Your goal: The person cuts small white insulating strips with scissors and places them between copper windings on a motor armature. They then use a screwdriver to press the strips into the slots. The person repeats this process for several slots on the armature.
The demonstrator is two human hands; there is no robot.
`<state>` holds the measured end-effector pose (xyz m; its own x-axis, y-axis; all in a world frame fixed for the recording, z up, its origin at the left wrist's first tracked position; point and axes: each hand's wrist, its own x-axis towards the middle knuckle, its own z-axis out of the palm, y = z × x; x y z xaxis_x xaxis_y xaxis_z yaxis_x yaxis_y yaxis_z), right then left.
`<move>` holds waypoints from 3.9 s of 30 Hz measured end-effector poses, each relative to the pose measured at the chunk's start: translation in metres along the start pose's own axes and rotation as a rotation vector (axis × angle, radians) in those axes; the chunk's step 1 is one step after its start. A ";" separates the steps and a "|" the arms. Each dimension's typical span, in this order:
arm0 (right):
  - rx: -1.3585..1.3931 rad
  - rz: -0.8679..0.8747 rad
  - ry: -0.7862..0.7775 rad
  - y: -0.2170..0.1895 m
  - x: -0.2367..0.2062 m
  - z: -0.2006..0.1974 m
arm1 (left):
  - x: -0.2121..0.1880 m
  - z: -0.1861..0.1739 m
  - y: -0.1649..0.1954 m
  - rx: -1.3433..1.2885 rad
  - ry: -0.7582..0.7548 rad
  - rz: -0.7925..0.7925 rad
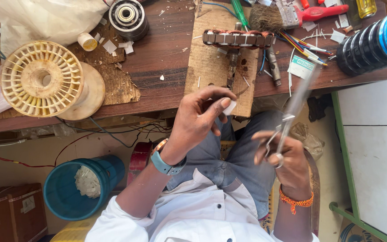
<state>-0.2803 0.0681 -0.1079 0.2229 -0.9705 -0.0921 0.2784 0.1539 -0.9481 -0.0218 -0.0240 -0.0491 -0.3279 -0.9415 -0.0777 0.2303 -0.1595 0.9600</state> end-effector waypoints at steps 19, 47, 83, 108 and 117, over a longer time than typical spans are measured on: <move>0.007 -0.037 0.265 -0.004 0.029 0.039 | -0.024 0.022 0.004 0.498 -0.128 0.208; -0.161 0.086 0.080 -0.019 0.053 0.068 | -0.017 0.000 0.010 0.400 0.183 0.300; -0.194 0.469 -0.249 -0.005 0.025 0.056 | -0.013 -0.023 0.000 0.329 0.190 0.225; -0.302 0.331 -0.229 0.000 0.029 0.071 | -0.011 -0.034 -0.005 -0.030 0.230 0.341; -0.427 0.400 -0.224 -0.009 0.027 0.081 | -0.023 -0.026 0.014 0.079 0.244 0.248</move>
<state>-0.2006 0.0558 -0.0773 0.4358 -0.7837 -0.4426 -0.2543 0.3645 -0.8958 0.0132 -0.0123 -0.0407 -0.0400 -0.9934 0.1077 0.2005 0.0976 0.9748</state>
